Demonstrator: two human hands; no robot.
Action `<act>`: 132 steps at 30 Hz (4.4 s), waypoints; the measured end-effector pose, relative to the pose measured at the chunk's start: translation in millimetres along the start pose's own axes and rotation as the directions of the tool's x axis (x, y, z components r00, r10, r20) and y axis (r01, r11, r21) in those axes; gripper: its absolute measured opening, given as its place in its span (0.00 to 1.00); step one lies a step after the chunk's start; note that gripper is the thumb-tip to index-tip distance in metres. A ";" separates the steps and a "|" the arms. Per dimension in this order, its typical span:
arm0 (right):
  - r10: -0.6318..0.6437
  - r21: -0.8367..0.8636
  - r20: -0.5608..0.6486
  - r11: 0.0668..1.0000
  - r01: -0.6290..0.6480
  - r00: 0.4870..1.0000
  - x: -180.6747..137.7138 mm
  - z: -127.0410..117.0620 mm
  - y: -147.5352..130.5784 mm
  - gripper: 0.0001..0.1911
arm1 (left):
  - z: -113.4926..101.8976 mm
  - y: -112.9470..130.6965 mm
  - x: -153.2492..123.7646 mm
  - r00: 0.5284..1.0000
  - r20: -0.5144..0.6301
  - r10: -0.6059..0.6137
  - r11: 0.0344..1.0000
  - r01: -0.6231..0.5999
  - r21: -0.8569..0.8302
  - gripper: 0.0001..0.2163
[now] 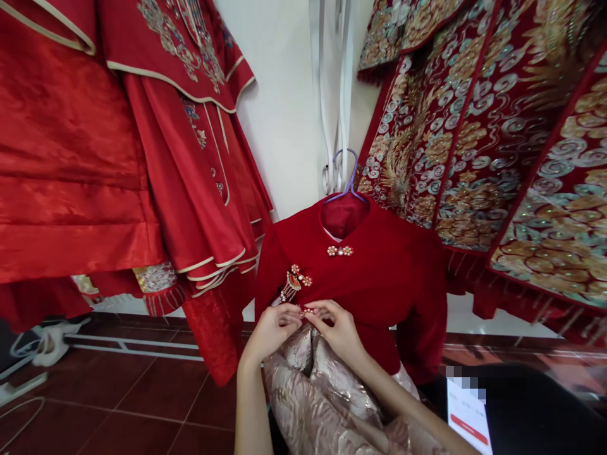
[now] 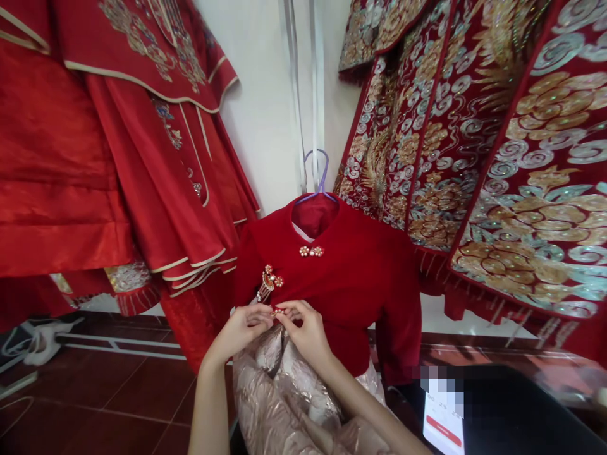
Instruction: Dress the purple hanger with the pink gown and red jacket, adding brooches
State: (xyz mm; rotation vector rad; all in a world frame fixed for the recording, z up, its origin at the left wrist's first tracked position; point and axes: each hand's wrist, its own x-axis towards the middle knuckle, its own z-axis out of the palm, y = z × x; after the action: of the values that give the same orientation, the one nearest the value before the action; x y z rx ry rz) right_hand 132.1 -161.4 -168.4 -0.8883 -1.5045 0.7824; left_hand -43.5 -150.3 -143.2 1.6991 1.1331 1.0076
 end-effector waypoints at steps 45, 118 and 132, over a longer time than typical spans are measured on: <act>-0.217 -0.264 -0.178 0.950 0.166 0.960 -16.8 11.1 -5.2 0.07 | -12.4 12.6 -5.8 0.960 -0.247 0.132 0.981 -0.091 0.170 0.10; -0.409 -0.213 -0.348 0.911 0.353 0.844 -42.4 11.8 15.8 0.16 | 51.1 27.6 41.9 0.903 -0.396 -0.165 0.616 -0.219 -0.757 0.14; -0.381 -0.198 -0.306 0.922 0.334 0.872 -41.4 13.3 15.9 0.16 | 58.2 31.0 47.8 0.832 -0.488 -0.263 0.663 -0.212 -0.718 0.13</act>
State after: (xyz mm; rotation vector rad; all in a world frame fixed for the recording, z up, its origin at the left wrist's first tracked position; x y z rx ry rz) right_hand 122.5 -189.6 -203.8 -0.7667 -1.3682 0.2360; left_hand 31.6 -124.3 -125.4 0.6995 0.8583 1.7358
